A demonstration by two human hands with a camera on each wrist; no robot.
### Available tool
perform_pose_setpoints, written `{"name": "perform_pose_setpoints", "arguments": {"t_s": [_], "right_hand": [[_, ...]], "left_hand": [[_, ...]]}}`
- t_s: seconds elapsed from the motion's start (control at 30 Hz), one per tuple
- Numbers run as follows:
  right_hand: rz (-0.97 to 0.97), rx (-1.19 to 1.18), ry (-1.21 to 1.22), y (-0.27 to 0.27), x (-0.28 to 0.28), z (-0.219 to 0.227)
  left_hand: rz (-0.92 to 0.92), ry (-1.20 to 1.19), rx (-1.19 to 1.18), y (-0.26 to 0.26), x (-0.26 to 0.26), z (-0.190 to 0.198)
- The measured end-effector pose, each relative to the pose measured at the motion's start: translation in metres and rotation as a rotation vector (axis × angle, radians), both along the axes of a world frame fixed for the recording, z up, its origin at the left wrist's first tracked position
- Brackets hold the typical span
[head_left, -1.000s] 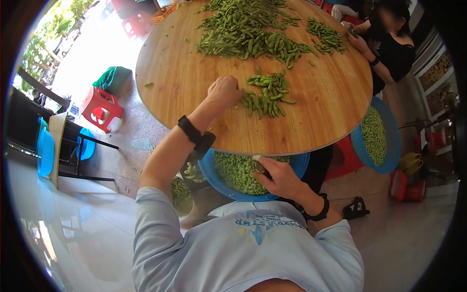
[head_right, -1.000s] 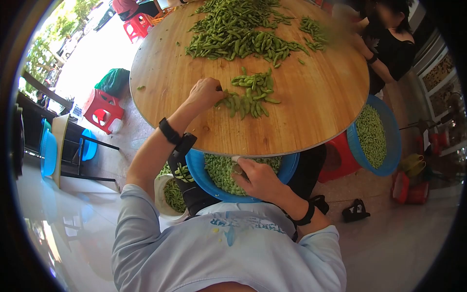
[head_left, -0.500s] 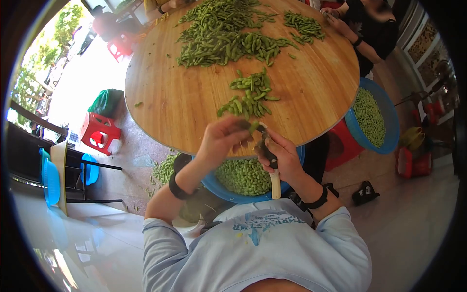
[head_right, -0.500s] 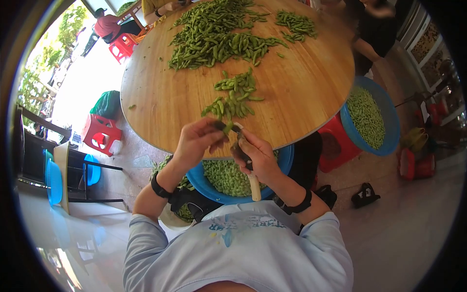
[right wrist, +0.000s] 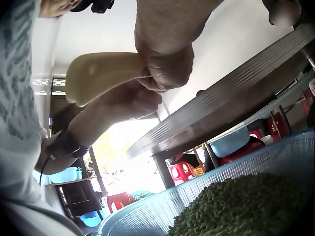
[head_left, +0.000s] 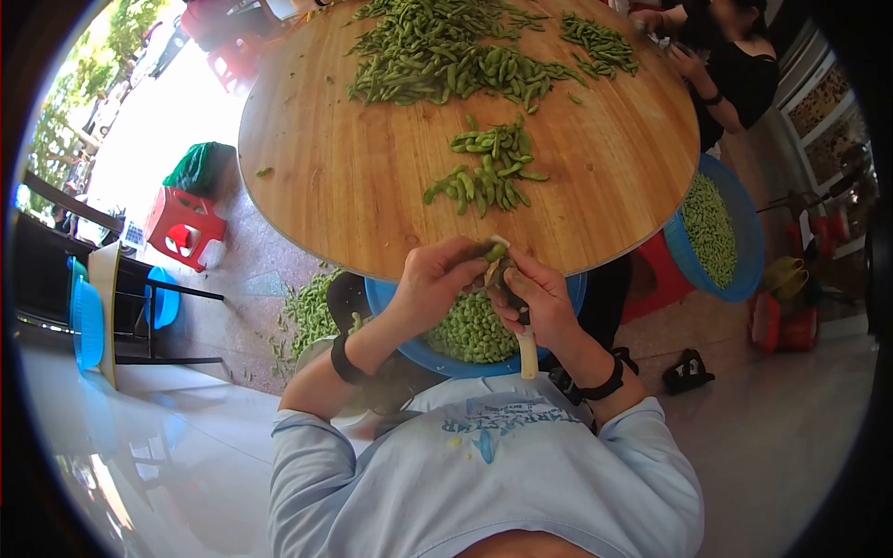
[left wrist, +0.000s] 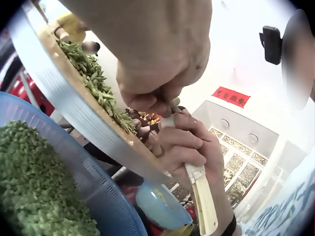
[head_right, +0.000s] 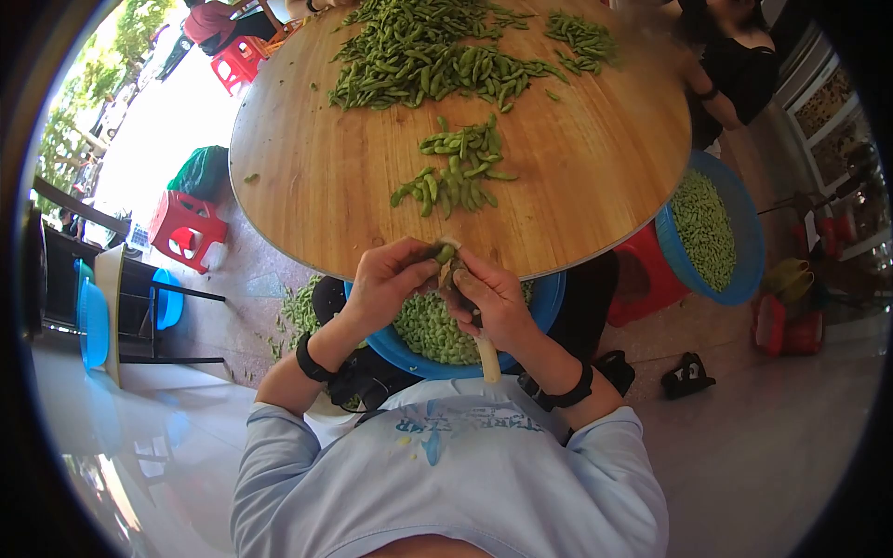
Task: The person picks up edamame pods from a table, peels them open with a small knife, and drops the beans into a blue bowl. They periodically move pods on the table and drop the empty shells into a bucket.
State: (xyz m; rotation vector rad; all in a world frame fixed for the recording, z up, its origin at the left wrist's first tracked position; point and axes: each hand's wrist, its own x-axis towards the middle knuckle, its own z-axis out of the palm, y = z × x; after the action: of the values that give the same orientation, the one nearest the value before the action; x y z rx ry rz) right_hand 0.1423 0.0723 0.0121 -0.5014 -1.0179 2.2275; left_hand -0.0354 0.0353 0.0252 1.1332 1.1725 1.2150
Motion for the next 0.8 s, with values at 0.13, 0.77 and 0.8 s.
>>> {"name": "perform_pose_setpoints", "arguments": {"t_s": [0.13, 0.77, 0.8], "right_hand": [[-0.041, 0.055, -0.056, -0.002, 0.002, -0.001], [-0.028, 0.033, -0.021, -0.005, 0.005, -0.005], [-0.028, 0.036, -0.021, -0.003, 0.007, -0.003]], "left_hand": [[0.043, 0.156, 0.125, -0.004, 0.004, -0.006], [-0.028, -0.022, 0.061, -0.007, -0.003, -0.015], [-0.13, -0.37, -0.151, -0.002, -0.008, -0.015]]}}
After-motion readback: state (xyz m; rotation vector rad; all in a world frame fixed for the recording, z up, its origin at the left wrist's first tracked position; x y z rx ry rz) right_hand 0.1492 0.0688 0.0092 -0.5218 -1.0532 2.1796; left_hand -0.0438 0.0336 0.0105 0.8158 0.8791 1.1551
